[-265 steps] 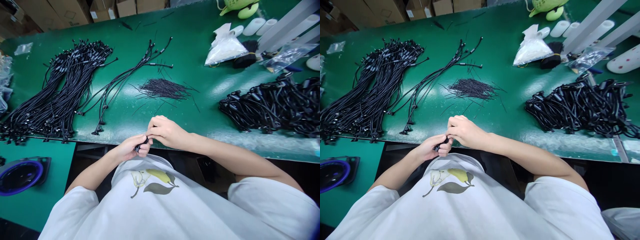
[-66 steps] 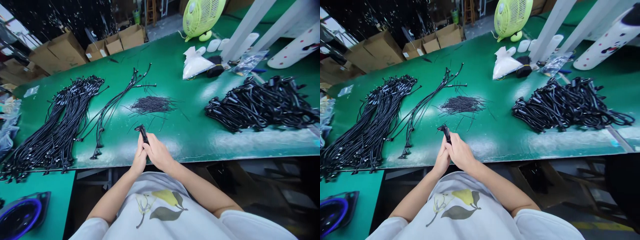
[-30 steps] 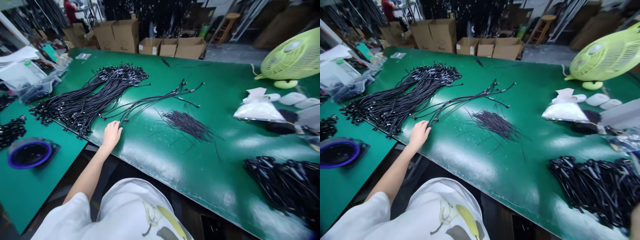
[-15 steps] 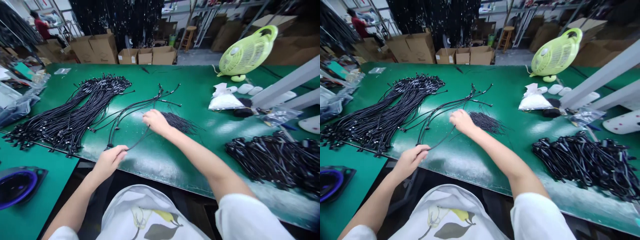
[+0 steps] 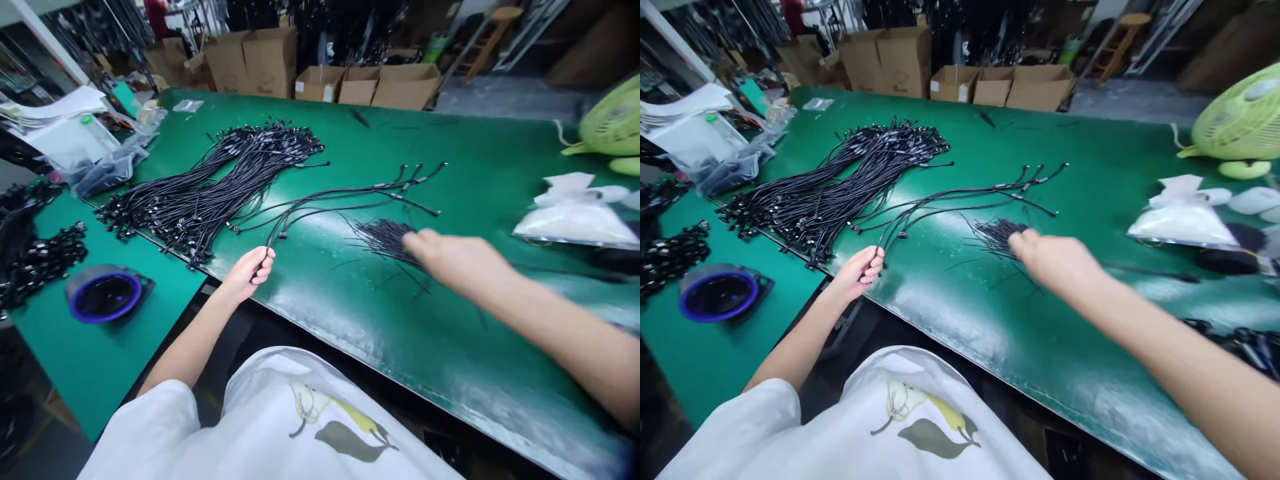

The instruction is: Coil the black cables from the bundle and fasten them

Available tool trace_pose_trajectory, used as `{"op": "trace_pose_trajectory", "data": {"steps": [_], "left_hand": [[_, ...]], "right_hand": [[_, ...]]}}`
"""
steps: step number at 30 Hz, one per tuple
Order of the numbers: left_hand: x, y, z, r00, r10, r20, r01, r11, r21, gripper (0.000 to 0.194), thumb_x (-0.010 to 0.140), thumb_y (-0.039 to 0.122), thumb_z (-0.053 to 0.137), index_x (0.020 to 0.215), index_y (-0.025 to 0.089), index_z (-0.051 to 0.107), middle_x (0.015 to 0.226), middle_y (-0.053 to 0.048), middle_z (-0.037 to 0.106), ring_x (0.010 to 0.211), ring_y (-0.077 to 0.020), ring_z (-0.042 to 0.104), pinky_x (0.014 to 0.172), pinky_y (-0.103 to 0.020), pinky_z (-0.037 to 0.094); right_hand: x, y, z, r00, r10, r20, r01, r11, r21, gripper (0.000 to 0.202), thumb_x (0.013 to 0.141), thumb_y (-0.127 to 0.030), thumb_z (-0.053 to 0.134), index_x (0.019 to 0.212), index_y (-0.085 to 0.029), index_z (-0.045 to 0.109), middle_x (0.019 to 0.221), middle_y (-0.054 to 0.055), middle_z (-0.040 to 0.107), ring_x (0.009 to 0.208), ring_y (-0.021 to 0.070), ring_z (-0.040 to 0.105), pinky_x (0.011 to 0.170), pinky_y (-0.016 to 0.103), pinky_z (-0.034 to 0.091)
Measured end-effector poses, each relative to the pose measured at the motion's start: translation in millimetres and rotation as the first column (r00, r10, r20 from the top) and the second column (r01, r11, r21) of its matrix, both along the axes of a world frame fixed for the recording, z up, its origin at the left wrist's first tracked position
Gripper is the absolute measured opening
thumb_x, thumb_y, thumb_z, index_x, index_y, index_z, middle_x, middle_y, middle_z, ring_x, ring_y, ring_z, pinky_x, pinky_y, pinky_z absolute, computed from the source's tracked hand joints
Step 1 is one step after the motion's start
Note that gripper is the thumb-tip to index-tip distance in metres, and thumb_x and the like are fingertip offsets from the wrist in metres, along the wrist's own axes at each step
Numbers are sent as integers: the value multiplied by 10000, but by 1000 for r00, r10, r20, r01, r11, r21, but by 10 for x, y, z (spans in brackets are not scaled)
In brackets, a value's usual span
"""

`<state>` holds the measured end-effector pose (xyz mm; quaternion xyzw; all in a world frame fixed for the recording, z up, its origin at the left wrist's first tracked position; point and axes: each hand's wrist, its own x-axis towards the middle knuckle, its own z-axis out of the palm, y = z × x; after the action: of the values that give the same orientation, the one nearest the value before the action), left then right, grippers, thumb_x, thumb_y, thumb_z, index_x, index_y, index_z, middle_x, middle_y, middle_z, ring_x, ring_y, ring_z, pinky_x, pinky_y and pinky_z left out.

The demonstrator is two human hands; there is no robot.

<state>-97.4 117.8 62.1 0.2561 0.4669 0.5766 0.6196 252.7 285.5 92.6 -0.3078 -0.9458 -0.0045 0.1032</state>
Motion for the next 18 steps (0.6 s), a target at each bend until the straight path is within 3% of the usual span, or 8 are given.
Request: {"op": "trace_pose_trajectory", "data": {"steps": [2,4,6,8,10,13,15,18], "left_hand": [[221,47,-30,979,-104,-175,108,994,17,278,876,402,599,929,134,645,657,33,405,491,-57,343,382,-143,240],[482,52,-47,875,-165,-454,234,967,100,287,900,413,555,960,157,671,764,-20,510,644,-106,489,514,-185,396],[725,15,-47,732,-159,-662,367,911,188,260,918,388,530,944,176,679,938,-71,594,888,-169,554,758,-259,462],[890,-49,-32,665,-226,-712,481,859,176,266,945,381,483,940,184,661,889,-61,618,887,-177,556,842,-302,440],[943,-118,2,718,-379,-584,535,837,114,297,960,408,451,962,177,637,646,10,514,640,-130,486,712,-277,449],[820,-199,116,837,-521,-167,541,834,109,332,914,445,544,985,136,640,542,82,283,465,-71,245,482,-189,354],[655,-236,240,871,-483,92,466,871,156,308,873,395,624,967,103,658,534,94,223,444,-58,176,403,-152,286],[426,-253,425,908,-203,367,139,971,194,245,896,275,601,1034,78,650,517,91,234,421,-56,231,378,-116,298]], "right_hand": [[-111,-563,-5,975,106,194,-97,994,-55,194,917,-129,413,837,-182,581,728,52,580,484,102,455,472,268,152],[-277,-955,75,955,184,234,-165,981,-99,175,946,-187,430,860,-183,583,741,32,594,543,107,508,477,263,164],[-429,-1096,199,966,161,203,-149,986,-73,231,983,-261,402,877,-175,590,754,30,600,579,109,525,489,267,166],[-489,-1014,313,983,75,168,-71,997,-28,286,995,-343,397,907,-167,604,797,41,615,621,116,543,495,270,167],[-432,-803,374,993,-2,122,6,1000,-28,327,973,-436,440,933,-166,620,859,52,638,694,135,576,506,260,197],[-182,-440,325,999,-36,7,37,992,-123,347,926,-497,506,958,-178,641,929,55,670,809,172,614,572,249,314],[23,-258,203,992,-35,-118,9,978,-208,338,927,-482,496,972,-184,649,955,57,684,862,187,625,667,265,395],[241,-189,-58,957,-72,-281,0,969,-248,336,958,-423,414,1000,-186,648,978,70,690,898,193,630,770,293,441]]}}
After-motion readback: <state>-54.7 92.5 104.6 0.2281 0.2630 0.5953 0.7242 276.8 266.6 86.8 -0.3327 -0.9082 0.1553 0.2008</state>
